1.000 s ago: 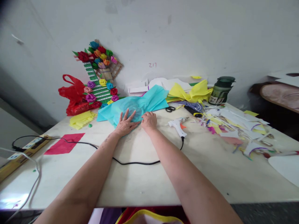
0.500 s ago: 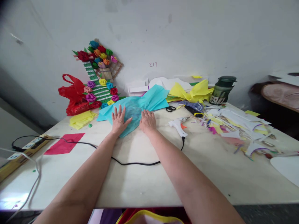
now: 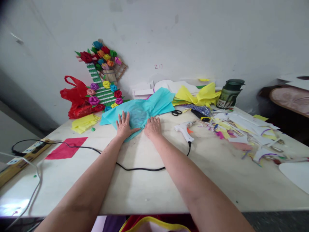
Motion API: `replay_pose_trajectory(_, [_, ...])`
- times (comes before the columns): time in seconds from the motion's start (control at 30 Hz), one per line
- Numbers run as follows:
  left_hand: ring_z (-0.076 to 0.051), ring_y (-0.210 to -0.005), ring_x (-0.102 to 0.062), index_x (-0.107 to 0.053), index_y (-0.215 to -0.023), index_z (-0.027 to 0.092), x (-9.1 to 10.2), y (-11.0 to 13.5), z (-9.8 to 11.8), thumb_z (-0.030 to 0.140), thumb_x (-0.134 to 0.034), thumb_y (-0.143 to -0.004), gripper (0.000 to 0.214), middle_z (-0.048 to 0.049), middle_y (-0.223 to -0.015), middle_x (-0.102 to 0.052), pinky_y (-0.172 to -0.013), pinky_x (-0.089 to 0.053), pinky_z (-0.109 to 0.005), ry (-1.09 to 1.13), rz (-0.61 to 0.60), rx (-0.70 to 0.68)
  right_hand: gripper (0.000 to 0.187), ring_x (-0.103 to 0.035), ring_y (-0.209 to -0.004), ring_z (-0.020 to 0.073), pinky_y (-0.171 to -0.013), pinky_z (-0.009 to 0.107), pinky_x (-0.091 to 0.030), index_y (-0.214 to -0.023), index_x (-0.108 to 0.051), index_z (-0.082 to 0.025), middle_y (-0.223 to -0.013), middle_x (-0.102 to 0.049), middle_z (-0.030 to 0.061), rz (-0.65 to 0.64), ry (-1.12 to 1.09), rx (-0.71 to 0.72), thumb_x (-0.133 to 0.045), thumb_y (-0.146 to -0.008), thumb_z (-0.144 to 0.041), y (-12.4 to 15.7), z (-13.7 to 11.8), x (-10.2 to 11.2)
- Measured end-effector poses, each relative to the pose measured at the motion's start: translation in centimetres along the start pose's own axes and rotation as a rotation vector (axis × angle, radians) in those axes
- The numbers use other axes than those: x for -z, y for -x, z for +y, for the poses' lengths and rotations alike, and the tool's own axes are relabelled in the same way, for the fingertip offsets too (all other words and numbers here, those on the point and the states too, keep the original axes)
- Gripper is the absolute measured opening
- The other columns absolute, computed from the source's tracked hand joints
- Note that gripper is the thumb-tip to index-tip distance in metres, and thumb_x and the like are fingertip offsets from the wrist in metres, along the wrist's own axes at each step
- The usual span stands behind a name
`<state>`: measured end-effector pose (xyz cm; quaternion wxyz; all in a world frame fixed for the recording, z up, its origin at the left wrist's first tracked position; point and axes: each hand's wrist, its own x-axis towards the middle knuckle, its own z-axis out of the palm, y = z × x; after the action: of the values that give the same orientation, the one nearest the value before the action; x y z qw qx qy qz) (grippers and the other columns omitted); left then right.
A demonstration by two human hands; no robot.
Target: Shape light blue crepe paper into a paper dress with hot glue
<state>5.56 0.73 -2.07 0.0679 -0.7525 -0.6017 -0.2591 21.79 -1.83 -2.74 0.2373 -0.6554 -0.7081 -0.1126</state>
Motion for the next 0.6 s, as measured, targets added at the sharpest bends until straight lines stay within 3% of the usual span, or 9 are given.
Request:
replay_pose_trajectory(0.13, [-0.034, -0.131, 0.005, -0.006, -0.139, 0.023, -0.2, -0.2, -0.1, 0.06, -0.064, -0.053, 0.11, -0.0095, -0.145, 0.003, -0.101, -0.01, -0.057, 0.121, -0.005, 0.037, 0.033, -0.045, -0.104, 0.0242, -0.09, 0.037, -0.024, -0.109, -0.055, -0.012, -0.12, -0.051, 0.0137, 0.063, -0.014, 0.007, -0.042, -0.08, -0.022, 0.0, 0.0, 0.7])
replay_pose_trajectory(0.23, [-0.03, -0.132, -0.001, -0.006, -0.138, 0.021, 0.0, -0.9, -0.7, 0.057, -0.059, -0.061, 0.101, -0.0111, -0.145, 0.0, -0.103, -0.016, -0.05, 0.339, 0.111, 0.149, 0.028, -0.048, -0.094, 0.0237, -0.082, 0.036, -0.028, -0.101, -0.059, -0.015, -0.102, -0.06, 0.0112, 0.075, -0.026, 0.016, -0.042, -0.08, -0.021, 0.0, 0.0, 1.2])
replay_pose_trajectory(0.33, [-0.021, -0.131, -0.017, -0.011, -0.137, 0.02, 0.3, -1.5, -1.7, 0.051, -0.04, -0.079, 0.072, -0.0107, -0.144, -0.014, -0.101, -0.029, -0.036, 0.62, 0.3, 0.32, 0.027, -0.047, -0.091, 0.024, -0.077, 0.036, -0.029, -0.099, -0.06, -0.016, -0.093, -0.061, 0.0113, 0.072, -0.041, -0.002, -0.042, -0.081, -0.021, -0.1, 0.0, 1.6])
replay_pose_trajectory(0.4, [-0.018, -0.125, -0.032, -0.019, -0.134, 0.019, 0.5, -1.8, -2.3, 0.046, -0.031, -0.084, 0.059, -0.0102, -0.139, -0.028, -0.095, -0.037, -0.03, 0.771, 0.395, 0.473, 0.027, -0.047, -0.091, 0.0236, -0.075, 0.035, -0.029, -0.101, -0.059, -0.017, -0.094, -0.061, 0.0112, 0.082, -0.052, -0.013, -0.042, -0.08, -0.021, -0.2, 0.0, 1.7])
replay_pose_trajectory(0.6, [-0.018, -0.101, -0.053, -0.041, -0.113, 0.012, 0.9, -2.2, -3.2, 0.029, -0.048, -0.071, 0.046, -0.0121, -0.109, -0.053, -0.082, -0.045, -0.028, 0.889, 0.566, 0.923, 0.028, -0.053, -0.086, 0.0221, -0.074, 0.034, -0.031, -0.103, -0.059, -0.018, -0.092, -0.065, 0.0092, 0.082, -0.076, -0.074, -0.043, -0.081, -0.025, -0.1, -0.1, 1.5])
